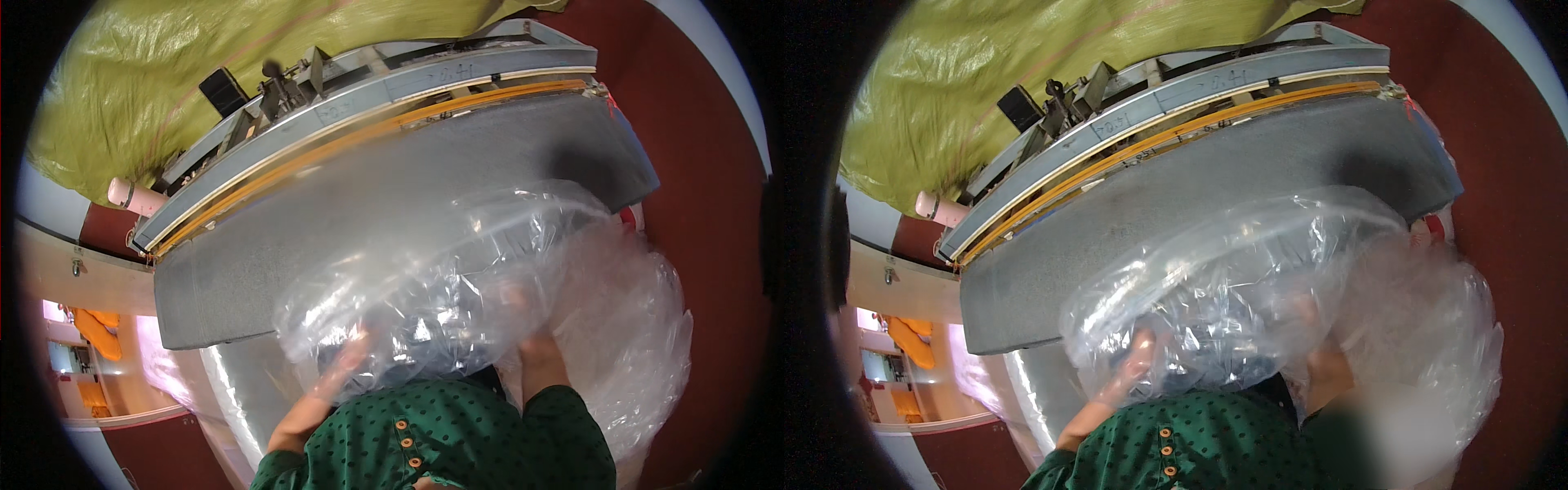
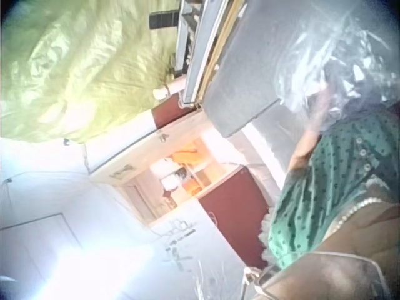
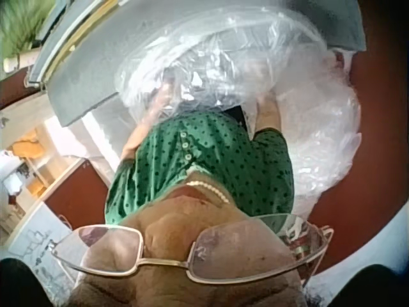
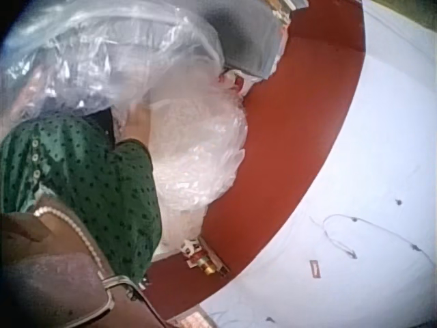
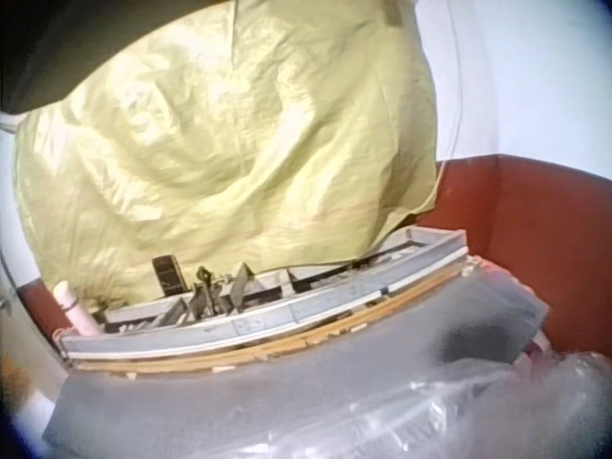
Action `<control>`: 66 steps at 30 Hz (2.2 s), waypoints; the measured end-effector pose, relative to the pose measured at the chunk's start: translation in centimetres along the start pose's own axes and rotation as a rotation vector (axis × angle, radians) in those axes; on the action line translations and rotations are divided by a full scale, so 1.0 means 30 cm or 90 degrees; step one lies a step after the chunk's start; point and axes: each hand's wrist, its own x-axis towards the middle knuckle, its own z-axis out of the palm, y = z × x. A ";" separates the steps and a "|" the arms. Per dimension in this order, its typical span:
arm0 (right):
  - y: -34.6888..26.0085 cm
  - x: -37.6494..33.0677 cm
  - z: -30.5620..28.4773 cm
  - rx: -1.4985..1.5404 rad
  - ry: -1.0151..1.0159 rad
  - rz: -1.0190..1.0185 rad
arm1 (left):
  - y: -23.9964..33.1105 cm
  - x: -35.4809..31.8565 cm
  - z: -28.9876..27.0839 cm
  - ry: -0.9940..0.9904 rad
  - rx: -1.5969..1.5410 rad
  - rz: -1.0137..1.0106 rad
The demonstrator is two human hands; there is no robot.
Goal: The recorder is pulling and positioning a large sheet of plastic film over a machine bar.
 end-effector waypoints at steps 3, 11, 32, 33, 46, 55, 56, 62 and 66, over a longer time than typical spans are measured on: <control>0.155 -0.117 -0.067 0.007 -0.042 0.049 | 0.074 0.066 0.080 -0.124 0.024 -0.040; 0.553 -0.388 -0.320 0.002 -0.104 0.148 | 0.096 0.272 0.303 -0.366 -0.095 0.020; 0.885 -0.233 -0.593 0.128 -0.160 0.106 | -0.121 -0.422 -0.539 0.465 0.655 0.022; 0.792 -0.113 -0.573 0.157 -0.150 0.075 | -0.125 -0.453 -0.552 0.471 0.693 0.028; -0.370 0.623 -1.004 0.513 -0.033 -0.248 | -0.179 -1.188 -1.047 0.955 0.817 -0.334; -0.809 0.358 -1.789 0.828 0.174 -0.464 | -0.236 -1.299 -0.766 1.049 0.558 -0.152; -0.856 0.284 -1.873 0.899 0.142 -0.521 | -0.169 -1.194 -0.671 1.001 0.506 -0.121; -1.119 -0.162 -2.234 1.153 -0.328 -1.041 | -0.014 -0.679 -0.180 0.551 0.297 0.132; -1.312 -0.315 -2.225 1.146 -0.388 -1.164 | 0.083 -0.500 -0.003 0.376 0.336 0.281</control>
